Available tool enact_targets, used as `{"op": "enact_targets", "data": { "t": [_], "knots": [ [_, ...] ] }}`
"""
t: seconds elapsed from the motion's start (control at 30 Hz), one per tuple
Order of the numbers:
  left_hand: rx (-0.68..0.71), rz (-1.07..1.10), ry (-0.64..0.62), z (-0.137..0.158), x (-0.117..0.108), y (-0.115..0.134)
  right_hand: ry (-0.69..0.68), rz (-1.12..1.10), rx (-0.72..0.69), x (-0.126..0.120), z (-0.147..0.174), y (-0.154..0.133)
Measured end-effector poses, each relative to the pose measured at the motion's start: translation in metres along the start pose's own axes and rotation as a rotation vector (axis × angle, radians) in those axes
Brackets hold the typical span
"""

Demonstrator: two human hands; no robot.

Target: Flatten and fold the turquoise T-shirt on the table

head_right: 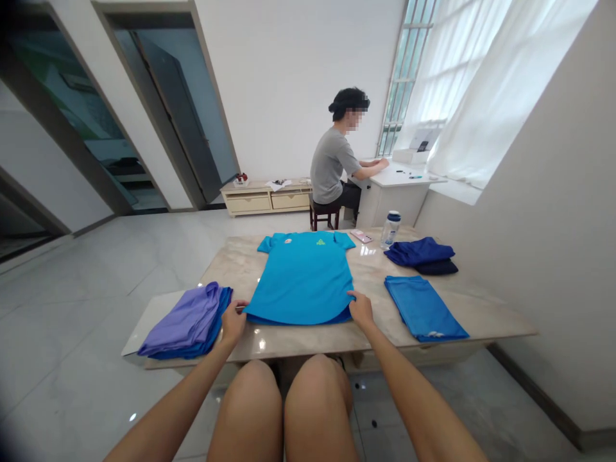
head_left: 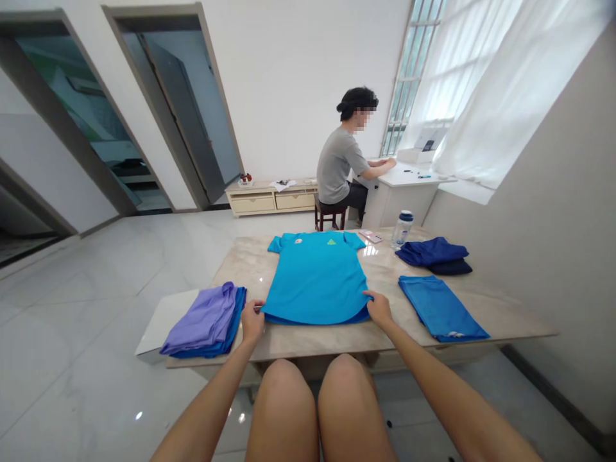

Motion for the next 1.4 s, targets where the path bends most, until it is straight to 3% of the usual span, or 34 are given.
{"op": "enact_targets", "data": {
  "t": [0.17, 0.3, 0.5, 0.63, 0.73, 0.8, 0.87, 0.93, 1.0, 1.13, 1.2, 1.3, 1.4],
  "knots": [
    [0.043, 0.029, -0.1, 0.022, 0.002, -0.039, 0.131, -0.195, -0.154, 0.012, 0.01, 0.046],
    [0.188, -0.015, -0.197, 0.037, -0.007, -0.044, 0.145, -0.208, -0.253, 0.017, 0.042, 0.074],
    [0.302, -0.133, -0.315, 0.076, -0.029, -0.028, 0.172, -0.219, -0.226, 0.026, 0.084, 0.087],
    [0.459, -0.213, -0.595, 0.09, -0.053, -0.003, 0.133, -0.188, -0.209, 0.018, 0.096, 0.097],
    [0.58, -0.28, -0.769, 0.09, -0.084, 0.02, 0.037, -0.204, -0.249, 0.008, 0.099, 0.115],
    [0.555, -0.405, -0.692, 0.077, -0.11, 0.029, -0.008, -0.231, -0.29, 0.0, 0.097, 0.123],
    [0.418, -0.608, -0.502, 0.058, -0.136, 0.03, 0.009, -0.254, -0.298, -0.009, 0.088, 0.117],
    [0.251, -0.823, -0.334, 0.04, -0.155, 0.026, 0.055, -0.28, -0.278, -0.019, 0.074, 0.089],
    [0.132, -0.976, -0.263, 0.028, -0.164, 0.019, 0.068, -0.316, -0.268, -0.025, 0.056, 0.039],
    [0.039, -1.031, -0.338, 0.027, -0.163, 0.007, -0.119, -0.39, -0.361, -0.013, 0.023, -0.11],
    [0.052, -1.002, -0.328, 0.035, -0.162, 0.005, -0.289, -0.378, -0.373, 0.007, 0.014, -0.191],
    [0.151, -0.948, -0.201, 0.049, -0.162, 0.011, -0.57, -0.256, -0.357, 0.05, 0.016, -0.3],
    [0.259, -0.9, -0.118, 0.062, -0.158, 0.016, -0.637, -0.116, -0.281, 0.093, 0.023, -0.379]
  ]
}}
Point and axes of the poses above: each hand's wrist, its own z-axis away from the middle knuckle, its own x-axis out of the palm, y = z × x, the point moved 4 cm from there along -z, towards the middle knuckle, and after that the axes turned 13 degrees about x, right-handed, at the moved point
